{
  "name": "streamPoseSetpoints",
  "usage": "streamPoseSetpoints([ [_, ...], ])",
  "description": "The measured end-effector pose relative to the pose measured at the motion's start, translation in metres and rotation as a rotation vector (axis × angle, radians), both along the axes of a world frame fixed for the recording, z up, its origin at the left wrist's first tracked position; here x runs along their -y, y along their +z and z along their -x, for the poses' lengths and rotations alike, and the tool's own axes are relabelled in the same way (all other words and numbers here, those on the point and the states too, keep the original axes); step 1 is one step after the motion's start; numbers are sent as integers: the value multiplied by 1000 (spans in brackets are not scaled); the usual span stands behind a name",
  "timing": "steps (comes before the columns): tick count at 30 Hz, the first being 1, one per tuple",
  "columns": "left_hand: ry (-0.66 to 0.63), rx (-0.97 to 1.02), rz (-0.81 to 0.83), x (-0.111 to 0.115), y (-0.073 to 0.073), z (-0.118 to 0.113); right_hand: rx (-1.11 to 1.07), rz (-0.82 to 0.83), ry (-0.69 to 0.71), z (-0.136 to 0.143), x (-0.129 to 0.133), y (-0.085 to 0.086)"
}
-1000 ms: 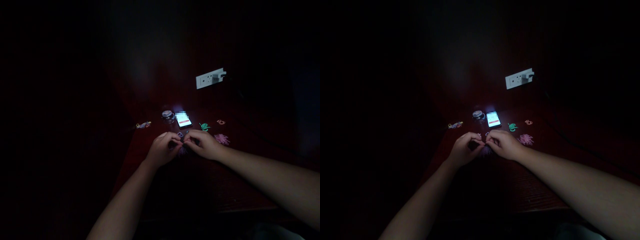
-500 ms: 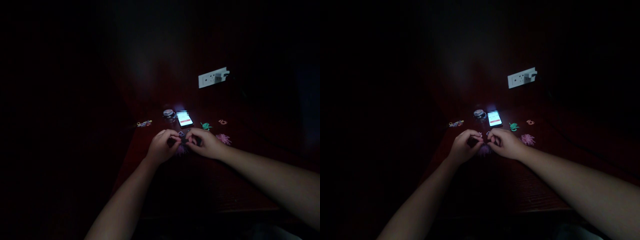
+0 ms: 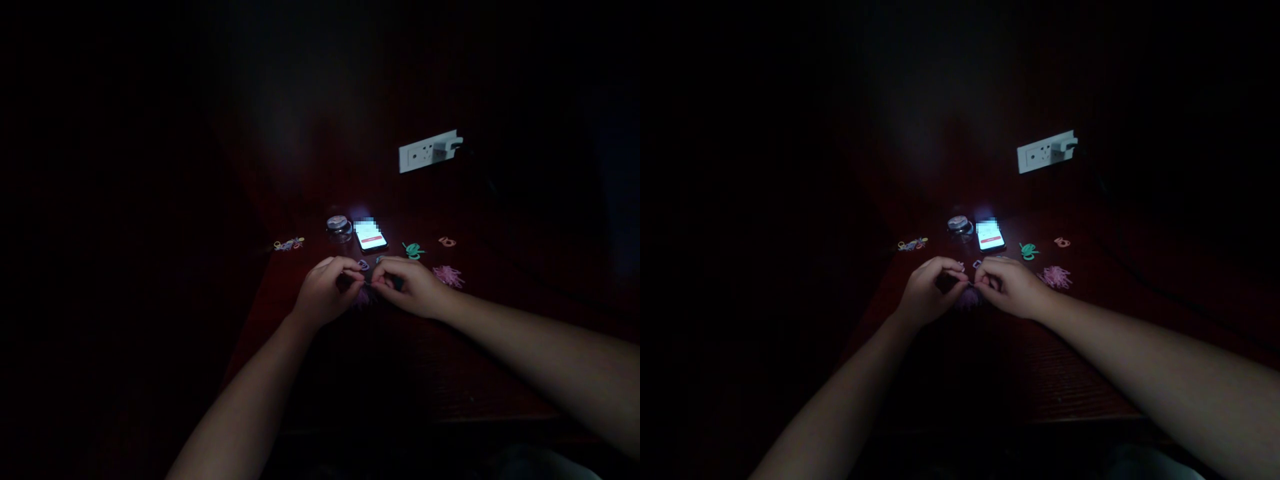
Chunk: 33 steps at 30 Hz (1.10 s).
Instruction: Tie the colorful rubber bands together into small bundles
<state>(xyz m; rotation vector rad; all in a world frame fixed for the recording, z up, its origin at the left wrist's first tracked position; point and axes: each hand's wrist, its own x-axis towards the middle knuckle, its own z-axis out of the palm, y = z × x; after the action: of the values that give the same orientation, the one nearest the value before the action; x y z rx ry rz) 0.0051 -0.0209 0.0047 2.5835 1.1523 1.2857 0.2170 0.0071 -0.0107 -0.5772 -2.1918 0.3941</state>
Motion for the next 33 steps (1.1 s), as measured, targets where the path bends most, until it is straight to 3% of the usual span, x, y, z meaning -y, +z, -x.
streamPoseSetpoints([
  [12, -16, -19, -42, 1, 1, 1, -18, 86, -57, 0, -1, -3],
  [22, -139, -71, -45, 3, 6, 0, -14, 83, -75, 0, -2, -3],
  [33, -69, -56, -46, 1, 5, 2, 11, 43, -30, -1, -3, -6],
])
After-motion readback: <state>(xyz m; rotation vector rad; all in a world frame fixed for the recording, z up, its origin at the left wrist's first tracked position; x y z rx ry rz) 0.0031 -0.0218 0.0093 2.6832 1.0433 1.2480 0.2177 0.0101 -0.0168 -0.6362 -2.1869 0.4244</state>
